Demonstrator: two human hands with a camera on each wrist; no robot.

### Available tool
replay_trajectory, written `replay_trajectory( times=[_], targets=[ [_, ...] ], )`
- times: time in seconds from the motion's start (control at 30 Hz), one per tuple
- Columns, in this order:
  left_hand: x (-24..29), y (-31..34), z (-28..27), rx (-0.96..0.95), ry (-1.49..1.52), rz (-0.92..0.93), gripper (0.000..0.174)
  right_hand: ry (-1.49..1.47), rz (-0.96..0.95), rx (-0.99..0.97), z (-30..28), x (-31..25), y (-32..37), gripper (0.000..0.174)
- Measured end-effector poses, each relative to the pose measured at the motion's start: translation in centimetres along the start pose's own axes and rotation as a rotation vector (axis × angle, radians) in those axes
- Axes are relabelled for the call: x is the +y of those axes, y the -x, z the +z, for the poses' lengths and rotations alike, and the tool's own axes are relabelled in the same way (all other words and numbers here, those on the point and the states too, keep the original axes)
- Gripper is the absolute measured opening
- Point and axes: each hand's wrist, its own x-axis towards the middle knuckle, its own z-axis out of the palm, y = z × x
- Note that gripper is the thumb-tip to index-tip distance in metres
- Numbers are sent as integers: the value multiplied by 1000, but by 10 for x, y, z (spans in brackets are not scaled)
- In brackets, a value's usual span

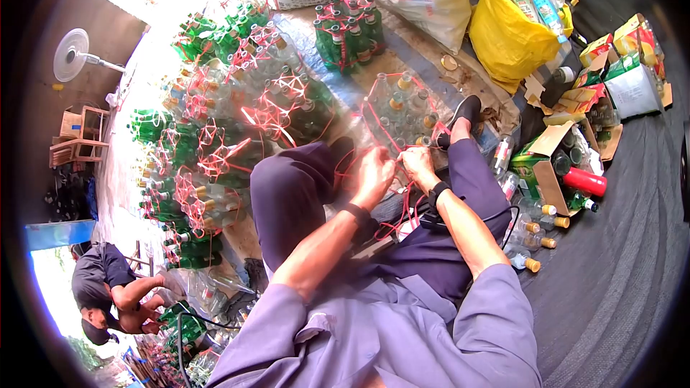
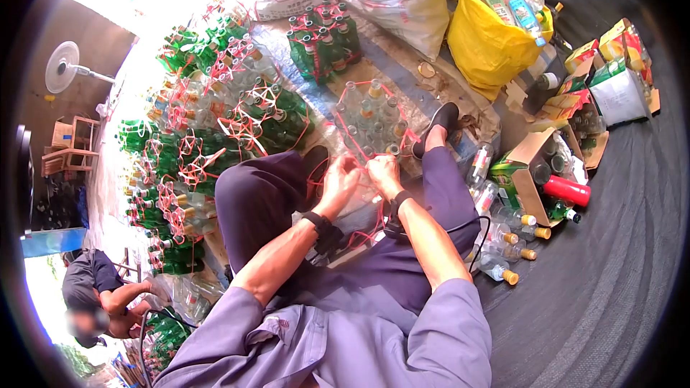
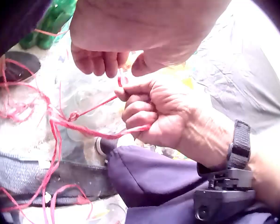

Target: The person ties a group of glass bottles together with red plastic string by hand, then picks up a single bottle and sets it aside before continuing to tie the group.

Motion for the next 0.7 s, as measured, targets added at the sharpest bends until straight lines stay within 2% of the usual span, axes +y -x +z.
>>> replay_trajectory(
  times=[0.03, 0.07, 0.1, 0.13, 0.2, 0.23, 0.27, 0.33, 0.37, 0.5, 0.6, 0.7],
  targets=[
    [16, -3, -7, 44, -213, 107, 39, 88, -156, 1, 7, 23, -12, 24],
    [23, -10, -10, 59, -258, 164, 46, 174, -312, 2, 11, 37, -21, 23],
    [28, -16, -11, 74, -305, 220, 53, 170, -311, 1, 11, 38, -23, 23],
    [33, -21, -11, 72, -311, 219, 53, 189, -248, -15, 12, 40, -25, 23],
    [39, -30, -8, 98, -434, 358, 67, 201, -182, -33, 12, 33, -20, 23],
    [39, -34, -6, 93, -441, 357, 67, 36, -54, -25, 6, 13, -7, 23],
    [39, -39, -4, 22, -486, 344, 73, -128, 74, -16, 3, 1, -1, 24],
    [39, -47, -2, -92, -582, 330, 82, -112, 119, -13, 6, 3, -4, 24],
    [39, -50, -1, -101, -585, 328, 82, -90, 162, -11, 7, 5, -4, 24],
    [41, -55, 4, -120, -669, 315, 82, -99, 87, 5, 14, 14, -4, 19],
    [50, -51, 3, -154, -785, 264, 71, -121, 108, -3, 15, 19, -6, 19],
    [49, -52, 4, -164, -739, 273, 62, -87, 99, 13, 8, 4, 1, 19]
  ],
)
